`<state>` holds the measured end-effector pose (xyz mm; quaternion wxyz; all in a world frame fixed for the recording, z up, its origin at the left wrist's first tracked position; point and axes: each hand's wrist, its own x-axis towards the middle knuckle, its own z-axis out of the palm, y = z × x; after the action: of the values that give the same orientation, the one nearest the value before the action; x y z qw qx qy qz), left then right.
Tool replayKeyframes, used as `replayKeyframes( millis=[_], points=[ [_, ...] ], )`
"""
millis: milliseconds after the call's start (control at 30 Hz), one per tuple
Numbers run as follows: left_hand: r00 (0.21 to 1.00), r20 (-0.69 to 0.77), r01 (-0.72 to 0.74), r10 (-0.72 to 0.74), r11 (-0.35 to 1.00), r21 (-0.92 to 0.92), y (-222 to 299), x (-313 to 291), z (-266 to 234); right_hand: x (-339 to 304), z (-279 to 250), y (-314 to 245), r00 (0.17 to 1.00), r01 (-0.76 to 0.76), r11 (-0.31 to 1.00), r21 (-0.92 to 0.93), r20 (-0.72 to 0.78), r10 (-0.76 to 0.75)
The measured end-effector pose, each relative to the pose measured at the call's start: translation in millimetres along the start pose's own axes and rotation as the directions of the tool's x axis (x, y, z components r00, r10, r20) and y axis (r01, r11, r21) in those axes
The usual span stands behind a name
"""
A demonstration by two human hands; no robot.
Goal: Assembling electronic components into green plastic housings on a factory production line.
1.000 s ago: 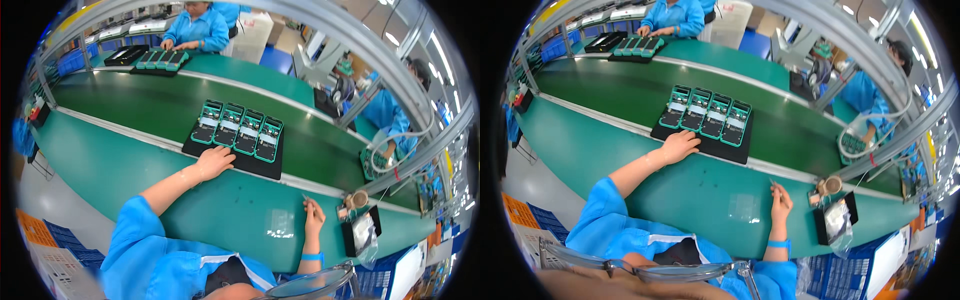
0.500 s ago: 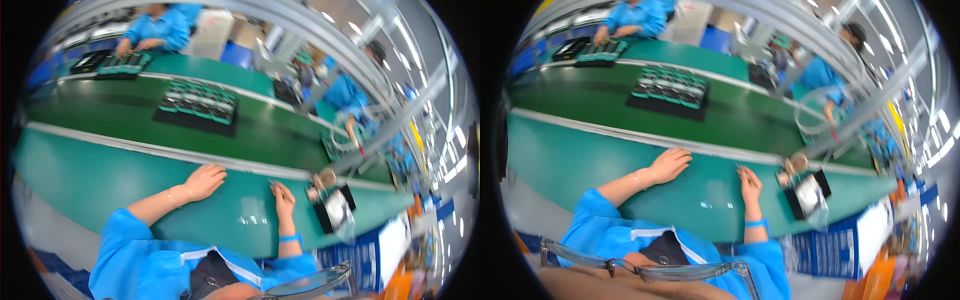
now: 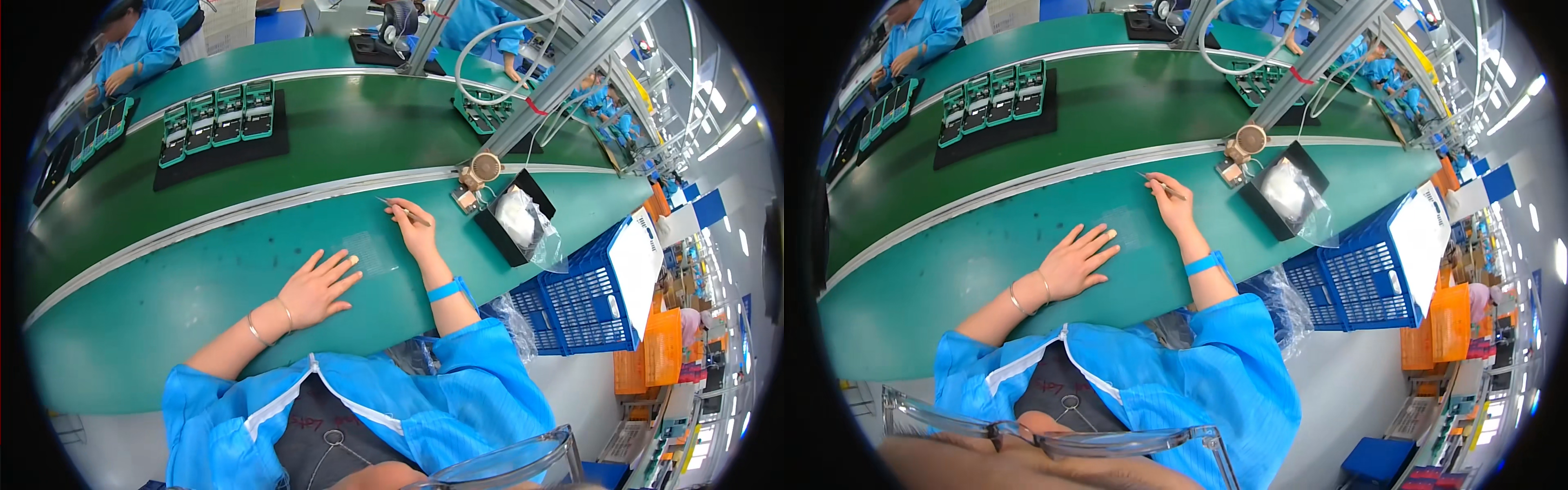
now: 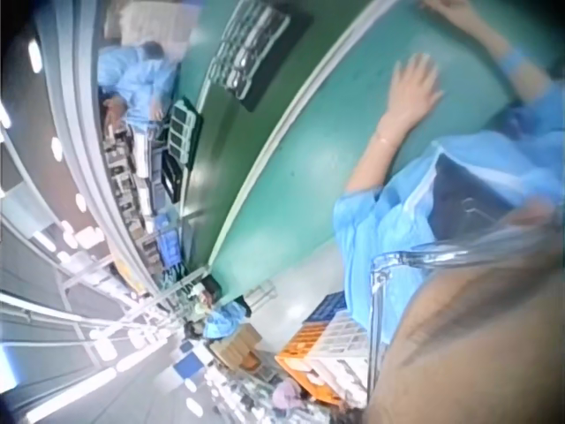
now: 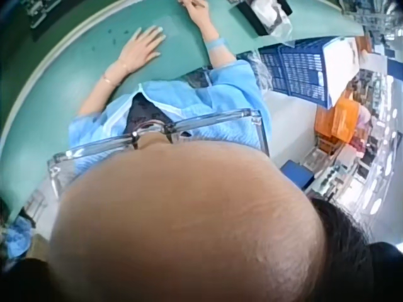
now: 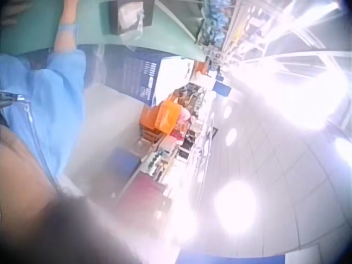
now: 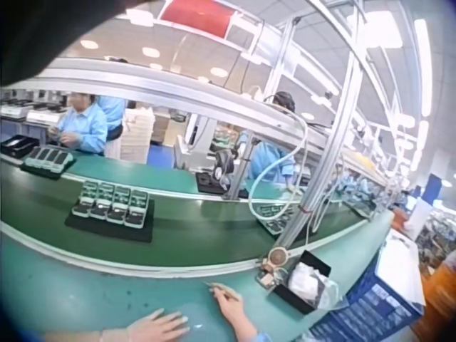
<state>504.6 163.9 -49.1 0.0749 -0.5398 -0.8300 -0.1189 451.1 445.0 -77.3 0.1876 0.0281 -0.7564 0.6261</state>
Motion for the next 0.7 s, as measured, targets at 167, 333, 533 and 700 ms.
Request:
replayKeyframes(
  millis=[167,333,533,700],
  points=[
    [0.999,0.001,-0.052,0.052,0.998,0.033,-26,13,14,0,1,3,0.999,-0.004,0.997,0.074,0.033,0.002],
    [0.995,-0.047,-0.087,0.086,0.996,-0.02,-35,38,41,-2,-21,24,0.999,0.048,0.998,0.03,-0.021,-0.047],
    [0.974,-0.226,-0.05,0.009,0.983,-0.176,-38,38,36,3,-19,19,1.0,0.021,1.0,-0.006,-0.003,-0.021],
    [0.885,-0.365,0.078,-0.289,0.865,-0.496,-53,41,32,8,-24,18,1.0,0.019,0.999,-0.047,0.0,-0.019]
  ],
)
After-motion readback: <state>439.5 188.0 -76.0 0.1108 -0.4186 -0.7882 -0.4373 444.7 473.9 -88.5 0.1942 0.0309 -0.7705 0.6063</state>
